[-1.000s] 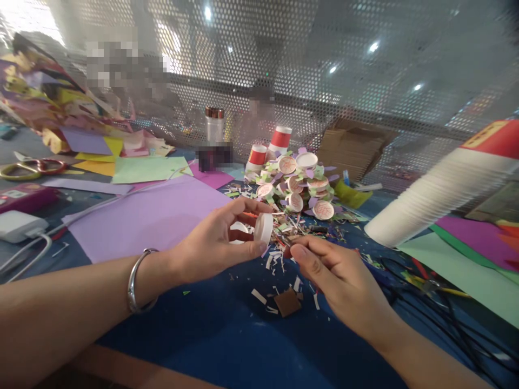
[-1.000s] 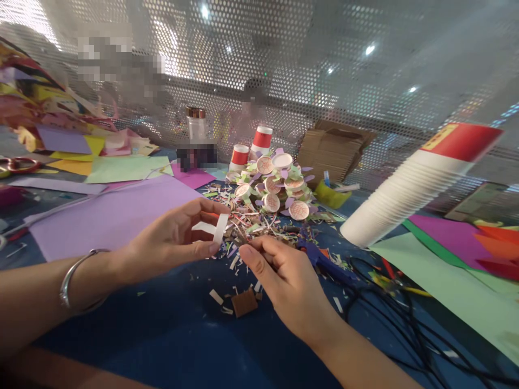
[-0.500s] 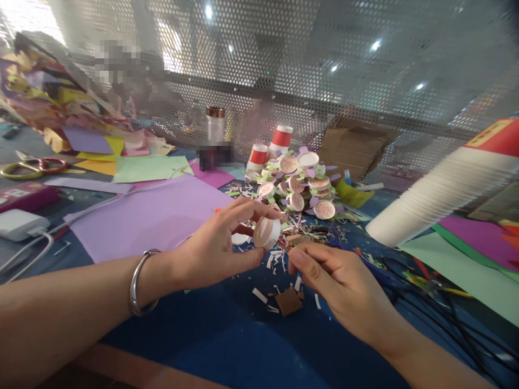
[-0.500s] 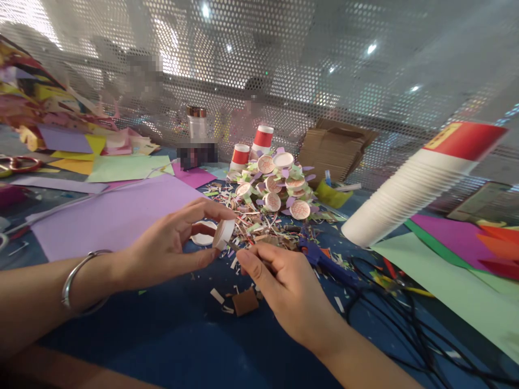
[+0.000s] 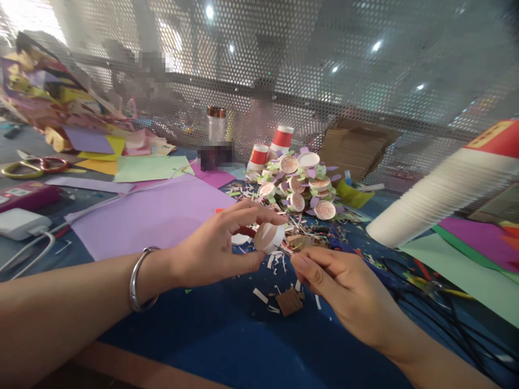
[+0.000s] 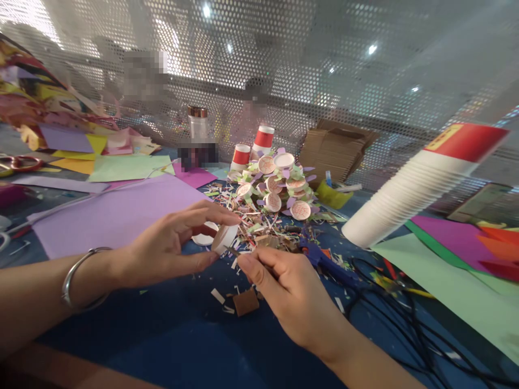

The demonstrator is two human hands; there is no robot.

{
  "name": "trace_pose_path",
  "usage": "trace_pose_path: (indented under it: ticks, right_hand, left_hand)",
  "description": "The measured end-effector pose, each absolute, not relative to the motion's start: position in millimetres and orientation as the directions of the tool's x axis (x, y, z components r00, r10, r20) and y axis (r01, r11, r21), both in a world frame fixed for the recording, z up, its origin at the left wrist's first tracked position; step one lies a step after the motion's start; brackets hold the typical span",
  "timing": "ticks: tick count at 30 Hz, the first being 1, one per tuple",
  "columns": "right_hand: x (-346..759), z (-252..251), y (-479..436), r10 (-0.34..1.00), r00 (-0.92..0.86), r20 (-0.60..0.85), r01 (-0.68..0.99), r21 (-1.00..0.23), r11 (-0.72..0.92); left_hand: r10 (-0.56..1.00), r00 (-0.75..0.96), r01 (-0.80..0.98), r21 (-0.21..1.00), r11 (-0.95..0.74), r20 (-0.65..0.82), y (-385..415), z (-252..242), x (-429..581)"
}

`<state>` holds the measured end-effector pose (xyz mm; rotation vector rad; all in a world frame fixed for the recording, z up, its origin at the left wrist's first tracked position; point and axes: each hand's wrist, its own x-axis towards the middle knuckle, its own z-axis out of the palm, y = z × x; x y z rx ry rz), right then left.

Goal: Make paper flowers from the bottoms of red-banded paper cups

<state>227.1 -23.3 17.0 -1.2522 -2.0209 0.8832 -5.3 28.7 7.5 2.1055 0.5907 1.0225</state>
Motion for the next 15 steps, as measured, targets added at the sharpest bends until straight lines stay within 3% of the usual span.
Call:
trace_pose_path:
  ticks: [9, 15]
  right_hand:
    - [229.5, 14.2, -21.2, 0.92, -0.386, 0.061, 0.458, -0.854, 0.249]
    - [231.1, 8.0, -18.7, 0.917, -0.396, -0.046, 0.335, -0.937, 0.098]
  left_hand:
    - [0.655, 0.622, 0.01, 0.831, -0.555, 0.43, 31.6, 5.1, -6.2]
    - [0.67, 0.603, 0.017, 0.832, -0.555, 0.434, 30.9, 4.7, -5.2]
